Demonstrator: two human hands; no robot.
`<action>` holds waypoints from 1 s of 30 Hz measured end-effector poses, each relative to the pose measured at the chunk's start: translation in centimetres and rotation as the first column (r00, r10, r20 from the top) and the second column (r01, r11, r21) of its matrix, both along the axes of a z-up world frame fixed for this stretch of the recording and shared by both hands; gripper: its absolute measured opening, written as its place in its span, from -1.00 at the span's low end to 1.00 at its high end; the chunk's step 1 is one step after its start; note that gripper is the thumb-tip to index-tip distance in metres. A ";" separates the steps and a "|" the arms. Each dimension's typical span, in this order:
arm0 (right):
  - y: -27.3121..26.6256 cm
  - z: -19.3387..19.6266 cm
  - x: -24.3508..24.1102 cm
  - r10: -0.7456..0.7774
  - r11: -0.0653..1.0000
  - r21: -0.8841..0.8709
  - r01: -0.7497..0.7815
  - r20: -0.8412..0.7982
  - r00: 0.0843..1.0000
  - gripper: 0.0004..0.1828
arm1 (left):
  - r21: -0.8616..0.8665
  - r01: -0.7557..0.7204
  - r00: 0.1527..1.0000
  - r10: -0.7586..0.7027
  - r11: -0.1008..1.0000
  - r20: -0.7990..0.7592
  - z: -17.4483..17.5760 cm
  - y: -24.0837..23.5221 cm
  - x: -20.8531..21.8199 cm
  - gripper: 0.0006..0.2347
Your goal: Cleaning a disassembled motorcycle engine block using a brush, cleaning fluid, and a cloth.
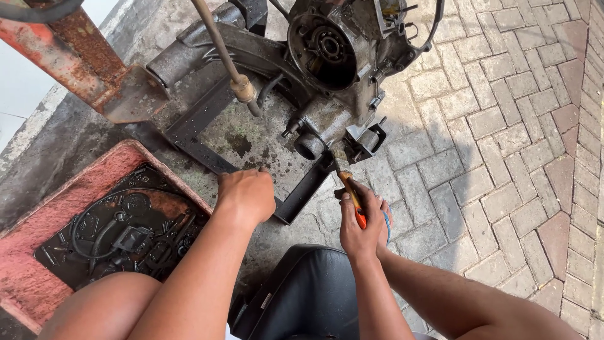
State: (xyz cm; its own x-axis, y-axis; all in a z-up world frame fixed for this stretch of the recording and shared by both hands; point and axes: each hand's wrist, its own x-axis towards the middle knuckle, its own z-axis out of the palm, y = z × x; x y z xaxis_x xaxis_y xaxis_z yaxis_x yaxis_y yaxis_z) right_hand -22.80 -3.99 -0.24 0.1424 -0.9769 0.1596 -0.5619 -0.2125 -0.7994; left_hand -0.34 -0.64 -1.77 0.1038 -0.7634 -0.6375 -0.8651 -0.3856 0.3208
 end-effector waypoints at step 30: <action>-9.2 4.2 -0.9 0.105 0.973 -0.177 -0.151 -0.243 0.964 -0.71 | 0.030 0.032 0.999 -0.033 0.999 0.021 -0.2 -0.1 -0.7 -0.51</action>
State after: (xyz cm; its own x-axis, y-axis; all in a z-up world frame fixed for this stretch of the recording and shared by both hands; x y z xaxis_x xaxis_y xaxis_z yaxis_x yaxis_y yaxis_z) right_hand -23.69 -13.23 3.92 0.3193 -0.9021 0.2904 -0.6839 -0.4314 -0.5884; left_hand -1.06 -0.73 -1.98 0.0927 -0.7477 -0.6575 -0.8839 -0.3658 0.2915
